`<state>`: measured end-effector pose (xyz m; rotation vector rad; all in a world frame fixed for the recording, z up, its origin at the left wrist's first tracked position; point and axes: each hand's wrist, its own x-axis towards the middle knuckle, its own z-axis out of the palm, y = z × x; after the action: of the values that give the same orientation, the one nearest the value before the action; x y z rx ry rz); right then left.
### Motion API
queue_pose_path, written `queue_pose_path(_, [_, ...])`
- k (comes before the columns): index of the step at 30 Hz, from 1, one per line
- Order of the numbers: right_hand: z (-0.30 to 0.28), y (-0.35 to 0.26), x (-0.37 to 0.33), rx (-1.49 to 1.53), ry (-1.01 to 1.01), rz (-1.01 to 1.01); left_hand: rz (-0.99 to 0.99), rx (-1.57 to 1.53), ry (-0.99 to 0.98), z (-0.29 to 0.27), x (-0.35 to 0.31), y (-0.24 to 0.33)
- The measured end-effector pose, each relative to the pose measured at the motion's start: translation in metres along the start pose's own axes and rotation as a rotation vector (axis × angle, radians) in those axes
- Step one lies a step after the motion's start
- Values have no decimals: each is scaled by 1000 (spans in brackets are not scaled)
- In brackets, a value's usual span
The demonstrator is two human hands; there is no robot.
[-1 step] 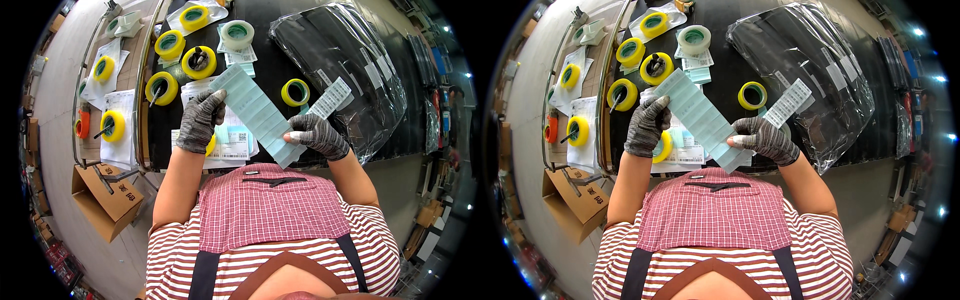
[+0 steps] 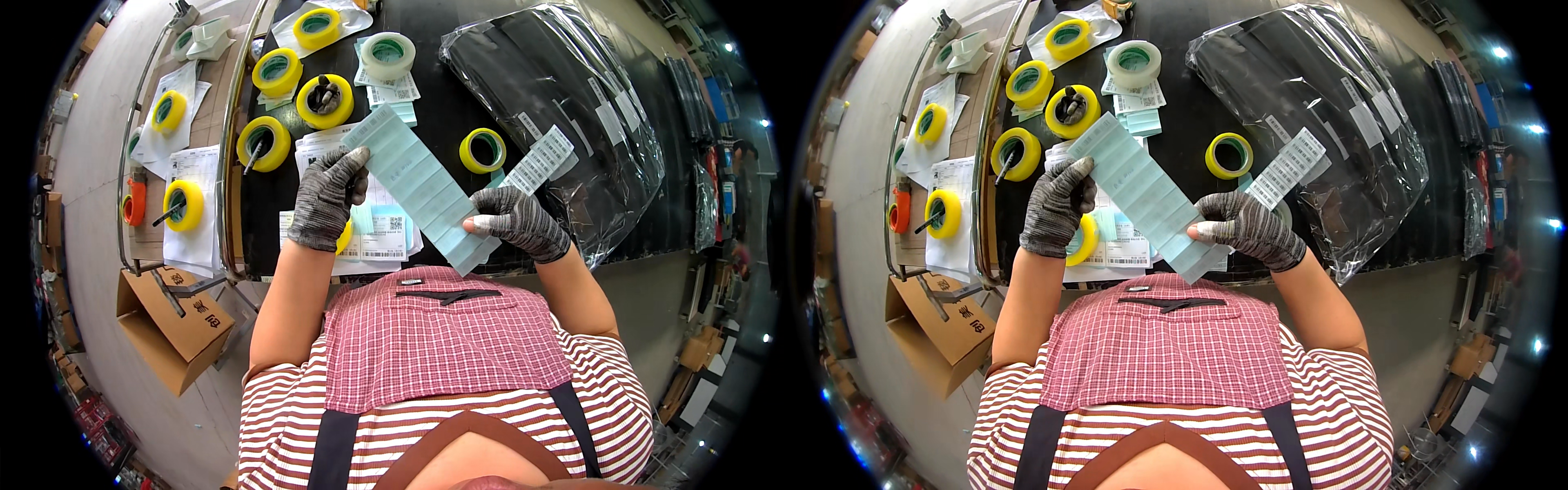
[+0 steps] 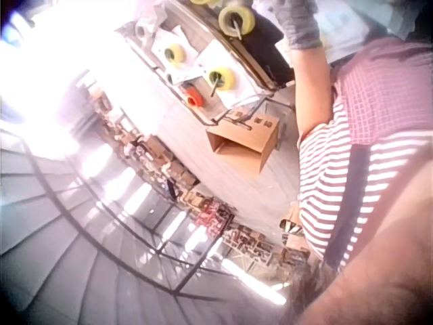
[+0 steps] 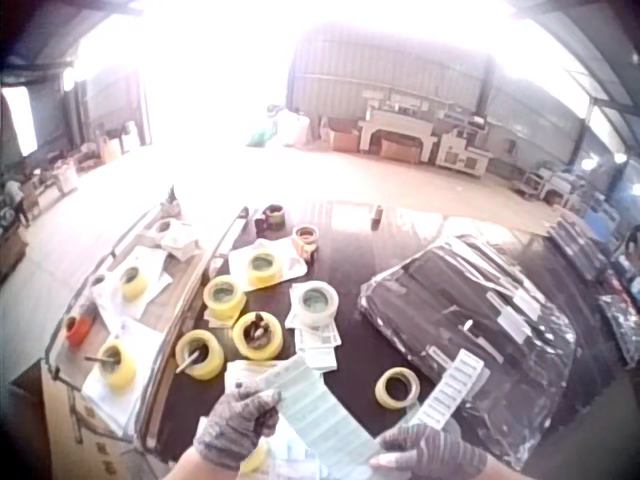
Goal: The person marks a document with a pen, peels small white labels from a blue backing strip, and applies one label to the top of each roll of yellow tape on the table.
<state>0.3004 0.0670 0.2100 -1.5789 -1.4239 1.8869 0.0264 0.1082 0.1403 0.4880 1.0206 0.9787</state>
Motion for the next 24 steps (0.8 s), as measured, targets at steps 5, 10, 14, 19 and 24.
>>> queue_pose_path(5, [0,10,0,15,-21,4,-8,-58,0,-4,1,-5])
queue_pose_path(10, [5,19,3,130,-127,-43,-7,-116,66,-14,3,-6])
queue_pose_path(14, [9,31,3,207,-164,14,1,-183,90,-21,6,-8])
queue_pose_path(19, [19,30,0,200,-215,-31,54,-305,155,-24,4,-4])
queue_pose_path(24, [18,35,6,98,-252,76,97,-598,187,-29,8,5])
